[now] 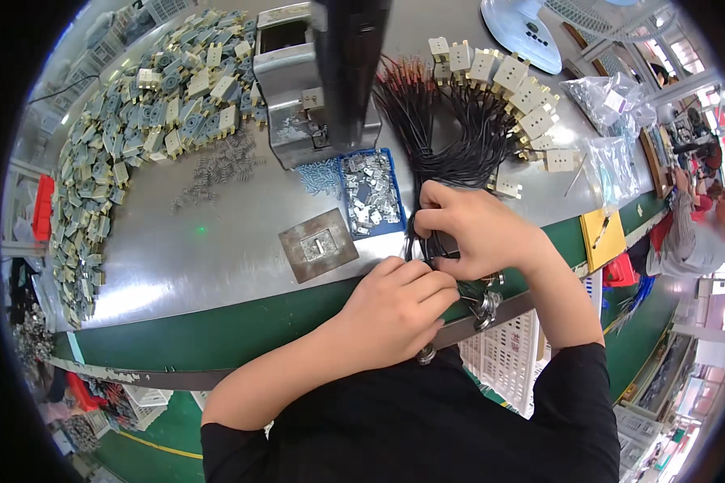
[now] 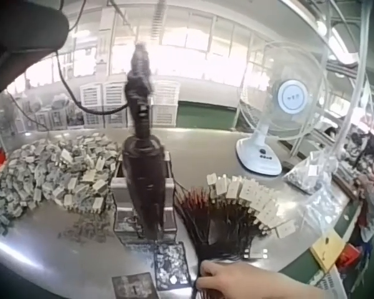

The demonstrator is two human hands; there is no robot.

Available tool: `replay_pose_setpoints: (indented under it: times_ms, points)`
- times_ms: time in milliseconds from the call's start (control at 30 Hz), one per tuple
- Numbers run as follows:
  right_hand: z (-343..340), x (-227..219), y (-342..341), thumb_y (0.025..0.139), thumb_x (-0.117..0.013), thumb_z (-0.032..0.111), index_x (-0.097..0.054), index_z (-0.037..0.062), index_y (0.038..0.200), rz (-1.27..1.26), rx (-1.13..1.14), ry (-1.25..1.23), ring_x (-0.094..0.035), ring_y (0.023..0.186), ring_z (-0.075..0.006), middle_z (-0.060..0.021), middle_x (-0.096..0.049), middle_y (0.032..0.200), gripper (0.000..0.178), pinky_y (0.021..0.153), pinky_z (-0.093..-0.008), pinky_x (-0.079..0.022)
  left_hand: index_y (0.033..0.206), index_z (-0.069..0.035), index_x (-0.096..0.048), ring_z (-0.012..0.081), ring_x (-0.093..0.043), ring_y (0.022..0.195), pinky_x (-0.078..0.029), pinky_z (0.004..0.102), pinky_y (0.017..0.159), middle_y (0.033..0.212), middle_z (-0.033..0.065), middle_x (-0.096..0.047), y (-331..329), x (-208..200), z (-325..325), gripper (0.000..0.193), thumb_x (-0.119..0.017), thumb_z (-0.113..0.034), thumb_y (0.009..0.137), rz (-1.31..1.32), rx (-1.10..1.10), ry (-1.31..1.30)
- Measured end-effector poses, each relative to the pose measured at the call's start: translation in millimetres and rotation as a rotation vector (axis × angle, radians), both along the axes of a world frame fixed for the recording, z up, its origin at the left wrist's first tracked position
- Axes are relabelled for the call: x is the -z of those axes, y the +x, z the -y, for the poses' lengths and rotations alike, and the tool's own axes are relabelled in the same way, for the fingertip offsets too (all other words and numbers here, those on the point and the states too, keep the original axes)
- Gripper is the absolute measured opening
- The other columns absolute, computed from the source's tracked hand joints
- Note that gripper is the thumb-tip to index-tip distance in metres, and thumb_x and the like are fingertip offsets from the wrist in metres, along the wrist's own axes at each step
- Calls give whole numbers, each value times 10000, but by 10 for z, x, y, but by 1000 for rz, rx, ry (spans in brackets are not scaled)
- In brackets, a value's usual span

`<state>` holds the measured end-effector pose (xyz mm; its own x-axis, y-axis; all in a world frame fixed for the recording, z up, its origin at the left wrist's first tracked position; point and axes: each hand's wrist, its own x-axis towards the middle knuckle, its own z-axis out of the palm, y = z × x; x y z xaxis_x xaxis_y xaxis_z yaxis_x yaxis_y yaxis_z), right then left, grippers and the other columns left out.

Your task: Assembling small electronic components and fastening them with an electric screwdriver.

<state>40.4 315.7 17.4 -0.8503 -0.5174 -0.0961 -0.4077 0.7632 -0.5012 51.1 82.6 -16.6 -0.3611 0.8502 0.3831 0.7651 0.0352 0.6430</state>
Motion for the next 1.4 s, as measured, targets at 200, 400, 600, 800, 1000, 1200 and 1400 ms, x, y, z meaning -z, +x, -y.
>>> replay_pose_setpoints:
  times_ms: [200, 400, 600, 800, 1000, 1200, 1400]
  points:
    - [-94, 73, 40, 695, -809, 178, -665, 66, 955, -31, -20, -53, -655, 909, -347, -124, -555, 1068, 318, 724, -443, -532, 1065, -114, -705, 217, -657, 900, -487, 377, 767, 970, 16, -661, 100, -9, -149, 305, -816, -170, 787, -73, -146, -139]
    - [-96, 67, 118, 700, -777, 142, -667, 56, 927, 13, 32, -126, -666, 793, -343, -124, -635, 918, 267, 675, -437, -525, 894, -121, -686, 229, -623, 834, -495, 382, 739, 865, 27, -568, 63, 34, -226, 188, -817, -190, 779, -179, -163, -178]
    - [-125, 57, 208, 720, -705, 94, -664, 10, 736, -19, 82, -124, -674, 632, -340, -134, -650, 650, 94, 593, -426, -521, 823, -123, -654, 198, -610, 869, -497, 349, 729, 888, 14, -556, -31, -41, -275, 146, -770, -204, 785, -214, -71, -144]
    - [-215, -102, 187, 783, -675, 28, -709, -19, 816, 272, 357, -510, -677, 603, -156, -77, -688, 687, 66, 533, -284, -489, 824, -110, -662, 238, -610, 843, -511, 394, 777, 826, 27, -585, -63, -37, -313, 200, -807, -237, 774, -64, -27, -50]
    - [-263, -61, 144, 831, -621, -9, -699, -25, 865, 647, 569, -867, -582, 516, -114, -25, -637, 656, 86, 499, -268, -450, 771, -120, -654, 223, -638, 786, -523, 373, 685, 800, 9, -620, -96, -1, -179, 193, -801, -245, 776, -157, 27, -138]
    - [-183, -86, 315, 743, -670, 28, -715, 54, 952, 39, 160, -35, -636, 563, -253, -86, -599, 619, 215, 559, -381, -496, 969, -69, -716, 264, -681, 788, -539, 392, 679, 903, 46, -681, -236, -98, 356, 385, -897, -318, 737, 297, 62, -43]
    - [59, -105, 330, 744, -746, 96, -716, 60, 977, -163, -80, 26, -670, 817, -273, -59, -613, 804, 238, 713, -409, -539, 1075, -48, -729, 279, -716, 822, -564, 371, 734, 902, 80, -725, -157, 9, 496, 277, -821, -217, 877, 537, -95, -55]
